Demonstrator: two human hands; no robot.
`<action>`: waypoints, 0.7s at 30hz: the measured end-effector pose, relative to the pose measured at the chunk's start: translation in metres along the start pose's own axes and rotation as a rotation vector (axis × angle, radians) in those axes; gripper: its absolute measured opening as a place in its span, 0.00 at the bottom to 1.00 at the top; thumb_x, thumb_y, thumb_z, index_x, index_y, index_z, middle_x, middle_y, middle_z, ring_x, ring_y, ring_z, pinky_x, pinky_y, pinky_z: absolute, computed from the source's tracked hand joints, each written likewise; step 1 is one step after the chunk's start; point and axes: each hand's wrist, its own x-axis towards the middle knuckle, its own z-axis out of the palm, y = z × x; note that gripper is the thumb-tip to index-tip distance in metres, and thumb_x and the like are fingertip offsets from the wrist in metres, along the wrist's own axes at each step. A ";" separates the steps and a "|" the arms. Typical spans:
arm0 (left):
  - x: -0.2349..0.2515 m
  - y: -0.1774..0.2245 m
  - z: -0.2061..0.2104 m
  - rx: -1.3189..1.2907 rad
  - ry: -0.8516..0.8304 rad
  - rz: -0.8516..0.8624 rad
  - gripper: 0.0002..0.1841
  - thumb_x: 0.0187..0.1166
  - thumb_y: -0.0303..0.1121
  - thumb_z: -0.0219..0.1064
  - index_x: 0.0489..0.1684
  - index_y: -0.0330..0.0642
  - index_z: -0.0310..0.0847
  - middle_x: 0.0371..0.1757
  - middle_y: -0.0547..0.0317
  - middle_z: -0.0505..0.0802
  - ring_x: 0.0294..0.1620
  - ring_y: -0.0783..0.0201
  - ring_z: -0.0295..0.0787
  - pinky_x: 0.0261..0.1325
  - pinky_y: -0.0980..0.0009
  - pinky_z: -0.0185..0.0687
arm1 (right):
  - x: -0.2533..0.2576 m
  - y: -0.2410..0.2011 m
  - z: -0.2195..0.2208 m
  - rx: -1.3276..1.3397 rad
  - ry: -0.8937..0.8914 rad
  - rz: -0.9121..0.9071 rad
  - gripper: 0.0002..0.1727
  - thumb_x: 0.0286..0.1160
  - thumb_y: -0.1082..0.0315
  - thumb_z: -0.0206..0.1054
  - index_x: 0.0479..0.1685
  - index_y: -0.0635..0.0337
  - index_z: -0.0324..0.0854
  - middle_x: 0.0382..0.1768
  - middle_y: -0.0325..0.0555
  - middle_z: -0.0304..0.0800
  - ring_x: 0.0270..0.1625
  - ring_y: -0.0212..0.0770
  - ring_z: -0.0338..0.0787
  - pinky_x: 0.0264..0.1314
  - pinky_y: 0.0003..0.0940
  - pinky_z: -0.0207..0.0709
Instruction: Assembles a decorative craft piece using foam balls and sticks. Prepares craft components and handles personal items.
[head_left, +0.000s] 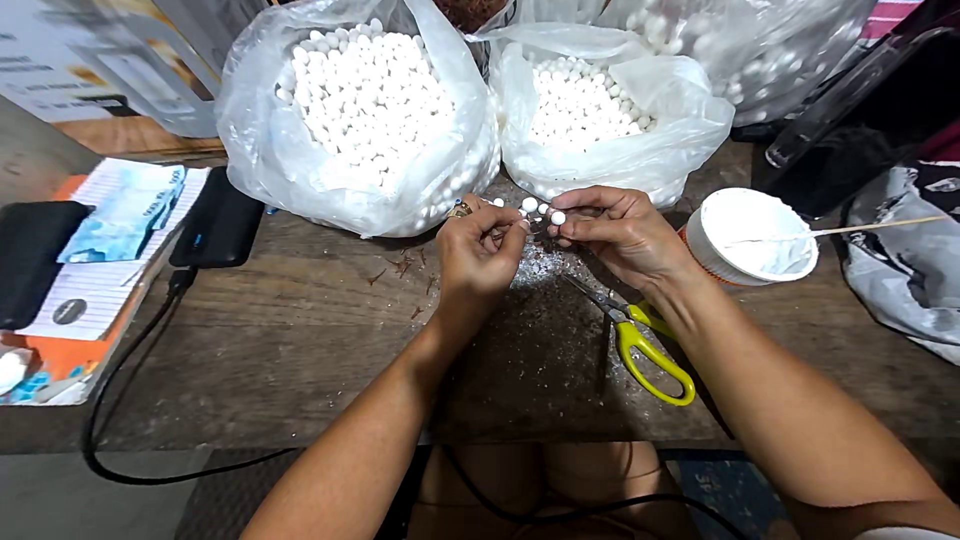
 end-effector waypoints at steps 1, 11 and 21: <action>0.000 0.000 0.000 0.002 0.002 0.000 0.03 0.69 0.19 0.69 0.31 0.32 0.89 0.28 0.64 0.84 0.32 0.82 0.75 0.34 0.89 0.68 | 0.000 0.000 0.000 0.000 0.001 -0.005 0.17 0.61 0.90 0.64 0.41 0.61 0.90 0.32 0.37 0.95 0.33 0.28 0.93 0.42 0.24 0.89; 0.000 0.000 0.000 0.021 0.015 0.018 0.03 0.69 0.19 0.69 0.30 0.31 0.89 0.29 0.62 0.83 0.31 0.82 0.74 0.32 0.90 0.66 | 0.000 0.005 -0.001 0.071 -0.051 -0.023 0.14 0.62 0.86 0.66 0.38 0.59 0.92 0.33 0.38 0.96 0.35 0.28 0.93 0.45 0.23 0.88; 0.000 -0.001 0.000 0.036 0.013 0.020 0.03 0.69 0.20 0.69 0.30 0.31 0.89 0.28 0.62 0.82 0.31 0.81 0.73 0.33 0.89 0.65 | -0.001 0.001 0.000 0.098 -0.035 0.037 0.17 0.70 0.87 0.58 0.41 0.62 0.92 0.37 0.41 0.97 0.37 0.30 0.95 0.46 0.24 0.90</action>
